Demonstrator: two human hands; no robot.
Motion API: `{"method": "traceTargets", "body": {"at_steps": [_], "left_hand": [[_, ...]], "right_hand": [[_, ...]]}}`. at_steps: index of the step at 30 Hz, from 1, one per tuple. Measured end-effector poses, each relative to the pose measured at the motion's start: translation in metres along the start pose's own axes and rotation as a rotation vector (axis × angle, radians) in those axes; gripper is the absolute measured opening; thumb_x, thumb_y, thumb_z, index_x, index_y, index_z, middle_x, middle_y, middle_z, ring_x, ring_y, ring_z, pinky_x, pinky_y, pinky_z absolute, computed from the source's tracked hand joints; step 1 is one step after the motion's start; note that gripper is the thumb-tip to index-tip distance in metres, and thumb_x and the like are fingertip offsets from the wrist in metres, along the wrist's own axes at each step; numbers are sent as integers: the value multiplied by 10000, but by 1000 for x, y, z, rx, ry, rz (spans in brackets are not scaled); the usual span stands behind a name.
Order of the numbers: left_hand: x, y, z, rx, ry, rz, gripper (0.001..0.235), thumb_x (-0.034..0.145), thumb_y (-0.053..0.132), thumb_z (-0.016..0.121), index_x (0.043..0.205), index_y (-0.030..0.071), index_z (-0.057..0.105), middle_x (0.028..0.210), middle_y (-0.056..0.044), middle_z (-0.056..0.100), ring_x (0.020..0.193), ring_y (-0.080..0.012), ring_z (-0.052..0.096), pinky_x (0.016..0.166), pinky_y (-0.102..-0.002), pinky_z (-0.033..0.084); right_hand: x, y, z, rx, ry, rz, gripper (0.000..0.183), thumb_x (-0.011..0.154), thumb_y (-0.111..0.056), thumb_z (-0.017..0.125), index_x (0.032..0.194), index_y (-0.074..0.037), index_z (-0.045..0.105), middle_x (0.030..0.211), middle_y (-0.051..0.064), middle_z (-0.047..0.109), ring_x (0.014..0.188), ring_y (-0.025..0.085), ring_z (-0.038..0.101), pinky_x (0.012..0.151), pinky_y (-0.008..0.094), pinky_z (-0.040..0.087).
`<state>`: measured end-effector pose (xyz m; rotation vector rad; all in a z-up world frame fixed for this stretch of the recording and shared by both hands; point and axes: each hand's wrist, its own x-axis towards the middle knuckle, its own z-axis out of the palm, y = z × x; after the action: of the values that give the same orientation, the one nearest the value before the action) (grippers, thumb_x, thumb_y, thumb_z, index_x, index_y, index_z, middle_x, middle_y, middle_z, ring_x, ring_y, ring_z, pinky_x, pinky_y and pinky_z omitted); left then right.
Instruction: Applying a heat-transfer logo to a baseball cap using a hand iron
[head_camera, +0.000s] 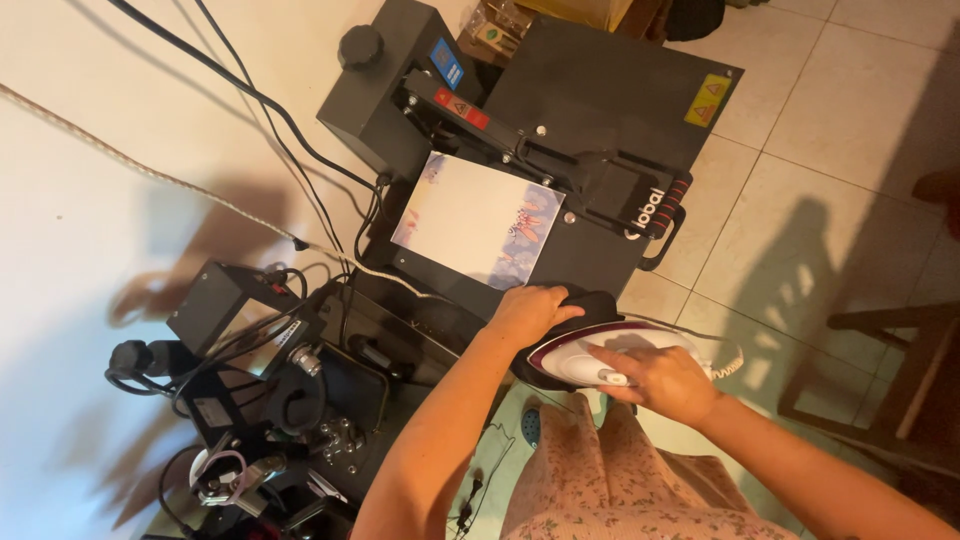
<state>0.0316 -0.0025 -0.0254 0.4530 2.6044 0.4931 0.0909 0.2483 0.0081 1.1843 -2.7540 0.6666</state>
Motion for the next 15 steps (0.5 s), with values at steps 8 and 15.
{"method": "traceTargets", "body": {"at_steps": [8, 15], "left_hand": [[5, -5, 5, 10, 31, 22, 542, 1019, 606, 420, 1197, 157, 667, 973, -155, 758, 1006, -353, 740, 890, -493, 553], [6, -5, 5, 21, 27, 16, 550, 1011, 618, 416, 1178, 160, 671, 965, -148, 761, 1004, -345, 743, 887, -490, 555]], "right_hand": [[-3, 1, 9, -27, -20, 45, 524, 830, -618, 685, 1321, -440, 641, 694, -30, 725, 644, 198, 747, 565, 381, 607], [-6, 0, 15, -62, -48, 64, 526, 834, -621, 670, 1329, -449, 625, 702, -38, 720, 653, 199, 745, 575, 387, 610]]}}
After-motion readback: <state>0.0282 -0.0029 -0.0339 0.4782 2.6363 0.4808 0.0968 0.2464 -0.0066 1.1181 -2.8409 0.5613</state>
